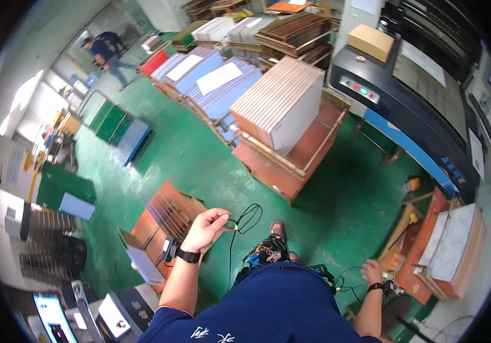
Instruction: Inspecting, sorting, and feeding printed metal or plastic panels into a fabrication machine.
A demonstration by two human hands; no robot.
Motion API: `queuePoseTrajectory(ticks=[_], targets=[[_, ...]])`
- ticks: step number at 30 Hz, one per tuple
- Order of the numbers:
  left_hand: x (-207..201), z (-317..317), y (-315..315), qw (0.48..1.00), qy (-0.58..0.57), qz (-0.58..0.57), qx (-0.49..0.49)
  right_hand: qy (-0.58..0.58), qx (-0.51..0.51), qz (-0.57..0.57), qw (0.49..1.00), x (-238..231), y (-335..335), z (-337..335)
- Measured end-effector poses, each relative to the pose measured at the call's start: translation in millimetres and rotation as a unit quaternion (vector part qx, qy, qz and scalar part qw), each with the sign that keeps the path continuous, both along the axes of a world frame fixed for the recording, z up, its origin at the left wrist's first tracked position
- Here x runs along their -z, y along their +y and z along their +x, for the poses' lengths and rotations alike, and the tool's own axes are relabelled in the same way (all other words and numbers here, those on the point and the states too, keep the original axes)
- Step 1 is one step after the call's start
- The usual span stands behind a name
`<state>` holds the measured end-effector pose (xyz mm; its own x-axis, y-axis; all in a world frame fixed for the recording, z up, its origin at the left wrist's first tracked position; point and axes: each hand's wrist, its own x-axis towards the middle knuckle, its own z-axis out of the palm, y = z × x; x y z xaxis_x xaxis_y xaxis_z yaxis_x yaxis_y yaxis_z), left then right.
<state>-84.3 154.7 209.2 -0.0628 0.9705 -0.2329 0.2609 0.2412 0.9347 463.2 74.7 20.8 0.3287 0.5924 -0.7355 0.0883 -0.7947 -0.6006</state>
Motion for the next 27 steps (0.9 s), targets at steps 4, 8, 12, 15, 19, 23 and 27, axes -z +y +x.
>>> queuePoseTrajectory(ticks=[4, 8, 12, 15, 19, 23, 27], targets=[[-29.4, 15.6, 51.2, 0.991, -0.079, -0.021, 0.106, -0.005, 0.091, 0.04, 0.995, -27.4, -9.0, -12.8], [-39.7, 37.7, 102.8, 0.974, -0.102, 0.008, 0.2, -0.034, 0.099, 0.028, 0.994, -58.9, -4.5, -26.6], [-53.0, 65.0, 146.9, 0.906, -0.189, -0.001, 0.378, -0.027, 0.102, 0.107, 0.989, -85.9, 15.4, -46.5], [-45.9, 92.1, 165.9, 0.848, -0.307, -0.078, 0.425, -0.016, 0.045, 0.191, 0.98, -133.9, 52.2, -71.6], [-46.6, 141.1, 180.6, 0.777, -0.379, -0.108, 0.491, 0.032, -0.106, 0.292, 0.95, -207.1, 111.9, -114.5], [-58.8, 181.7, 195.3, 0.756, -0.334, -0.062, 0.559, 0.048, -0.312, 0.34, 0.886, -223.0, 158.9, -148.3], [-73.5, 228.3, 212.7, 0.851, -0.063, 0.135, 0.504, 0.078, -0.313, 0.333, 0.886, -198.9, 159.0, -109.4]])
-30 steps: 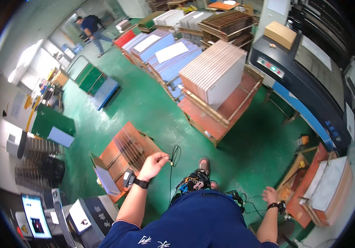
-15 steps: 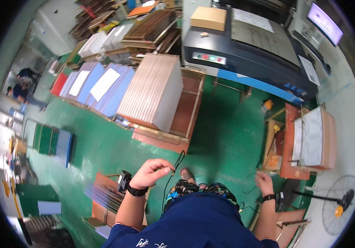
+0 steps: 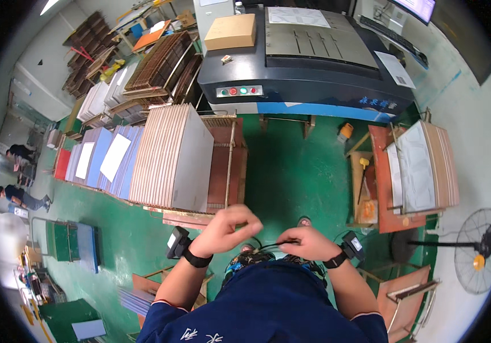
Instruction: Inspecting, sorting, and feeding printed metal or plastic panels into a fabrication machine.
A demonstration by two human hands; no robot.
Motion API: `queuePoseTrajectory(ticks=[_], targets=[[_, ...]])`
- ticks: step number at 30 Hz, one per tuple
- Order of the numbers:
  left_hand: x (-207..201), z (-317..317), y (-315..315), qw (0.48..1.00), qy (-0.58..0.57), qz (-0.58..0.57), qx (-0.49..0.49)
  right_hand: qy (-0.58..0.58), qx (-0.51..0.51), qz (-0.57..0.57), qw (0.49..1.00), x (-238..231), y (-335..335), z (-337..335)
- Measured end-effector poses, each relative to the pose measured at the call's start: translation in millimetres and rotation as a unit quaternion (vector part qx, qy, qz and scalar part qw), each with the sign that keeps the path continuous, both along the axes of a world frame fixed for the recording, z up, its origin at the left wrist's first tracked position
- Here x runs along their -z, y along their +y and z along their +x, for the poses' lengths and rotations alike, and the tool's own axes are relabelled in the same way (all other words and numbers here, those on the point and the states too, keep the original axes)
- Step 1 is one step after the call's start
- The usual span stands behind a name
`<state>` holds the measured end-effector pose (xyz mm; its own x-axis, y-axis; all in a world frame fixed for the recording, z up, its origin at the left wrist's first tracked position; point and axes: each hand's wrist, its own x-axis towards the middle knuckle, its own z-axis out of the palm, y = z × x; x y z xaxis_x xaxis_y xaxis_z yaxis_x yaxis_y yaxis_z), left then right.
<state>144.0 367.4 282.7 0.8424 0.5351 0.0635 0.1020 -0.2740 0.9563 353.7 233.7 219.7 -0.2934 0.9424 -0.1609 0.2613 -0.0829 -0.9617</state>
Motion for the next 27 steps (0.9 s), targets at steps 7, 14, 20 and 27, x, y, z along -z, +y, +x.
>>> queuePoseTrajectory(ticks=[7, 14, 20, 27], targets=[[-14.4, 88.0, -35.1, 0.997, -0.032, 0.024, 0.059, 0.269, 0.159, -0.213, 0.926, -21.1, 16.3, 82.8], [47.6, 164.5, -38.4, 0.989, 0.136, 0.051, 0.011, 0.279, 0.117, -0.111, 0.947, -32.7, 36.0, 118.3], [62.8, 199.5, -10.3, 0.995, 0.037, 0.093, -0.027, -0.044, 0.094, 0.187, 0.977, -77.4, 39.1, 117.6], [39.5, 240.0, 27.8, 0.937, -0.122, -0.323, -0.049, -0.049, 0.01, 0.318, 0.947, -92.8, 43.7, 120.4]])
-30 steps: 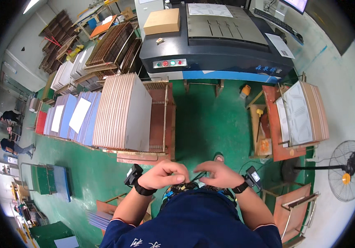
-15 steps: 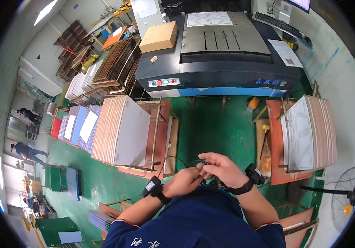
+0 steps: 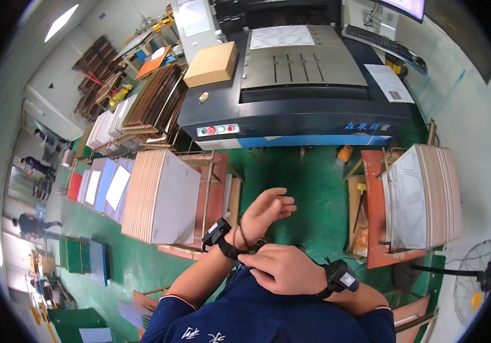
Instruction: Inspecting, sorting, and feeding printed metal or plastic panels into a fabrication machine.
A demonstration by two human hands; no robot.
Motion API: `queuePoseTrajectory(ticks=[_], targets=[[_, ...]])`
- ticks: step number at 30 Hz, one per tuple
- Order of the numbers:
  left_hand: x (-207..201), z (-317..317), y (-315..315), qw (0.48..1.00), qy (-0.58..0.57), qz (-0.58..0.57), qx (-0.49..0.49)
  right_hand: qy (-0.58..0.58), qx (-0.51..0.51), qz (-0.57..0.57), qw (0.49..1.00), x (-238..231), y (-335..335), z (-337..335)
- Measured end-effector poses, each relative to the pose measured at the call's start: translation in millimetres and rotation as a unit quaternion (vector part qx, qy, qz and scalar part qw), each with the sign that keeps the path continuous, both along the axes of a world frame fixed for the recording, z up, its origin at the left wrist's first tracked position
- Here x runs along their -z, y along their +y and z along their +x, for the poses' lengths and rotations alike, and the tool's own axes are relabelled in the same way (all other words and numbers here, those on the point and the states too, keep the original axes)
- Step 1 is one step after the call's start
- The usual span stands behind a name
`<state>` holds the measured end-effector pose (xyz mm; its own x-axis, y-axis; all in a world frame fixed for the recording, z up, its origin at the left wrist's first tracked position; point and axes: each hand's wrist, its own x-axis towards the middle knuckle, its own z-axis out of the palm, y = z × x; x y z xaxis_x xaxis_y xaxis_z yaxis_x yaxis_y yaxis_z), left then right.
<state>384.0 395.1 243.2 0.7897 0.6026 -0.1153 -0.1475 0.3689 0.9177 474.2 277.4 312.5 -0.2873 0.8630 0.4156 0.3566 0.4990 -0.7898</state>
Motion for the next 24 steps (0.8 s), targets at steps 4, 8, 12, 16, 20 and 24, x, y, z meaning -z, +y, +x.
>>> queuePoseTrajectory(ticks=[4, 8, 12, 16, 20, 24], targets=[[-3.6, -5.0, 33.3, 0.978, -0.184, -0.08, 0.062, 0.073, 0.081, -0.067, 0.992, -13.4, 8.3, 31.8], [-23.3, 17.9, 51.5, 0.848, -0.062, 0.525, 0.038, 0.38, 0.185, -0.098, 0.901, -33.3, 8.5, 78.9], [-0.3, 52.6, 27.3, 0.897, -0.065, 0.408, 0.156, 0.558, 0.127, -0.012, 0.82, -64.2, 33.5, 97.9], [22.3, 88.9, -11.7, 0.881, -0.073, 0.344, 0.316, 0.555, 0.091, 0.017, 0.826, -92.2, 43.3, 94.5], [43.9, 99.8, -25.9, 0.829, -0.056, 0.387, 0.399, 0.449, 0.057, 0.045, 0.891, -123.0, 48.6, 104.1], [96.2, 94.2, -37.3, 0.76, -0.064, 0.419, 0.492, 0.343, 0.037, 0.054, 0.937, -176.5, 35.2, 114.2]])
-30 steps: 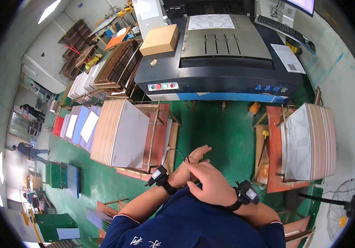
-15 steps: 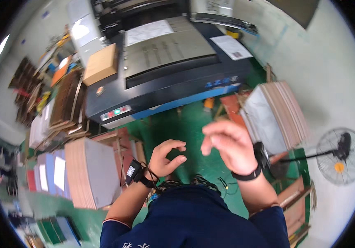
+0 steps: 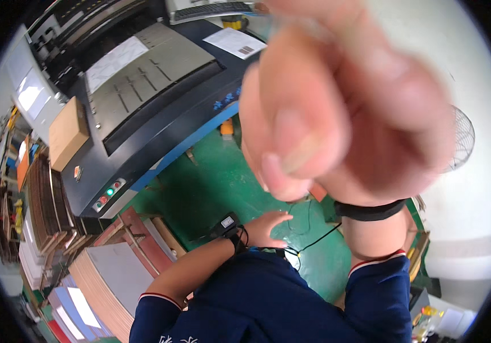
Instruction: Inspecting, sorting, and feeding printed metal or plastic panels into a fabrication machine.
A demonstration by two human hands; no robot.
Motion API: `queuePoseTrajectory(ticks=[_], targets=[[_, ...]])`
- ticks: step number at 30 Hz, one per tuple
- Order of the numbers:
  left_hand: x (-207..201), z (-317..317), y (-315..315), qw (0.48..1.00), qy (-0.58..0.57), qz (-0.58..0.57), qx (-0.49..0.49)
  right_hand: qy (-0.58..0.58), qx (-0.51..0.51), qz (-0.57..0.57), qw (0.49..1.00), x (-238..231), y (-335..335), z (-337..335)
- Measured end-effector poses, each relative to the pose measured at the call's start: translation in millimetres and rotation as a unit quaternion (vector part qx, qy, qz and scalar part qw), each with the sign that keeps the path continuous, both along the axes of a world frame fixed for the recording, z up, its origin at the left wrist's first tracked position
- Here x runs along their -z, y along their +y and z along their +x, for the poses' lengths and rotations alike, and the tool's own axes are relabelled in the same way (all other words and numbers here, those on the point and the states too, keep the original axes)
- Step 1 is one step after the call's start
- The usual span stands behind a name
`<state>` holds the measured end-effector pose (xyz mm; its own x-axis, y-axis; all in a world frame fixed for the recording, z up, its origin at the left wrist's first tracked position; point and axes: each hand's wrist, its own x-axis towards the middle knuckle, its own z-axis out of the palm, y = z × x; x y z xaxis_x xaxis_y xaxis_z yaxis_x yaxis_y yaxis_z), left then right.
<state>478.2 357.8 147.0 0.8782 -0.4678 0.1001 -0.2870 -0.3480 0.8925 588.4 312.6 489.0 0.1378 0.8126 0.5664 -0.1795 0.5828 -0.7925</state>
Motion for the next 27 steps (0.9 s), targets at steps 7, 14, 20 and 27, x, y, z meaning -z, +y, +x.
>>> queuePoseTrajectory(ticks=[7, 14, 20, 27], targets=[[1.9, -12.0, -13.6, 0.973, 0.09, 0.002, 0.212, -0.124, 0.18, -0.01, 0.976, -16.6, -24.1, 30.4], [-23.1, -28.1, 52.3, 0.925, 0.315, -0.21, 0.007, -0.081, 0.237, -0.448, 0.858, 181.3, -60.4, -42.0], [-51.2, -37.6, 85.1, 0.839, 0.429, -0.313, -0.116, -0.206, 0.256, -0.475, 0.816, 228.7, -55.6, -112.3], [-41.4, -38.7, 76.5, 0.94, 0.191, -0.229, -0.168, -0.288, 0.131, -0.653, 0.688, 249.0, -21.7, -92.9]])
